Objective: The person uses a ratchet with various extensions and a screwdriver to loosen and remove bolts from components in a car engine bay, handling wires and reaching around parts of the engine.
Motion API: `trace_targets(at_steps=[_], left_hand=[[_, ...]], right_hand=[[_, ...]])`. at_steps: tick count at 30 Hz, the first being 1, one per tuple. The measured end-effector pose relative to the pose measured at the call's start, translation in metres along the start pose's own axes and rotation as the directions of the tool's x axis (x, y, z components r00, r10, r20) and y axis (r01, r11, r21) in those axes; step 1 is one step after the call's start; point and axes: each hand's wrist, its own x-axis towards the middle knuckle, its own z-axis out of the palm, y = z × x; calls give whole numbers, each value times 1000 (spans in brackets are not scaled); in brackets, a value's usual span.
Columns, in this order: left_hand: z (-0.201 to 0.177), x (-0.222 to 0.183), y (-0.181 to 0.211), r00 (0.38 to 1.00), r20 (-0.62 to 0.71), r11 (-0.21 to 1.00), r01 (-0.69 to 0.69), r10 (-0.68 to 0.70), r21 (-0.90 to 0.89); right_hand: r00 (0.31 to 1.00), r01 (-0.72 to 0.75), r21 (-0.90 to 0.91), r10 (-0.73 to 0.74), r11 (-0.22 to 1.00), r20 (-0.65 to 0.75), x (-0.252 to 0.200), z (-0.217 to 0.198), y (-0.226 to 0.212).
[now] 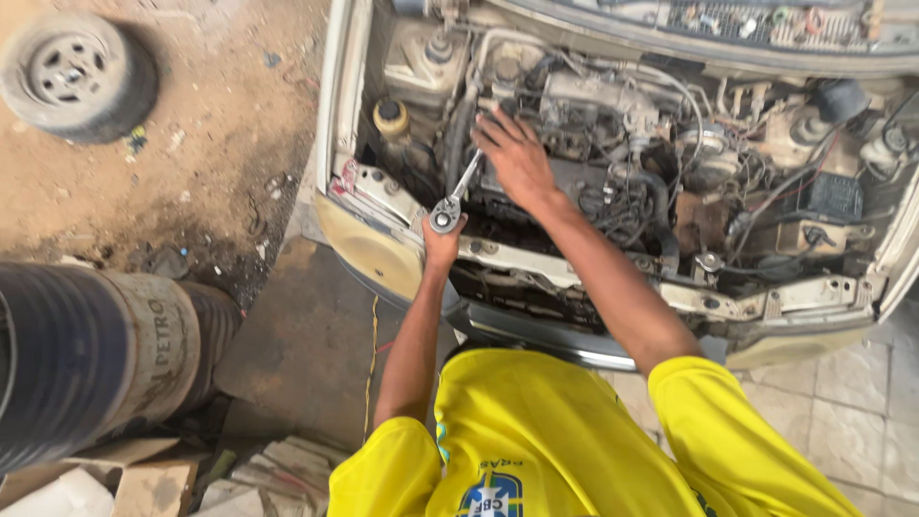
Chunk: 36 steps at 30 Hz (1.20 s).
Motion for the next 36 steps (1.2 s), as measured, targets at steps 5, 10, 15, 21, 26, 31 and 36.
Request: trace_targets(at_steps=[5,10,15,21,26,31,36], left_hand=[[-11,17,-6,984,-166,992,-76,59,-98],[1,20,-14,946,-314,995,-92,76,-36],[20,35,-20,931,-338,987,-96,135,130],[13,8,-21,984,-174,992,-13,35,128],[4,-4,-22,987,-158,1000,12,-11,9],[6,-7,-30,999,21,987,-39,36,158],[12,-7,-30,990,125,973,31,-61,231]], right_hand=[[996,-90,42,90,995,-2,-19,-36,-26],[969,-194,-46,199,980,149,-53,-82,-51],[950,-201,-29,202,979,239,-113,-97,-118],[905,-294,99,244,951,347,-140,-107,-147],[879,-291,-3,268,957,395,-125,-116,-89],[971,-146,-69,157,987,180,-64,-75,-20],[992,-43,146,25,988,120,5,-20,12]])
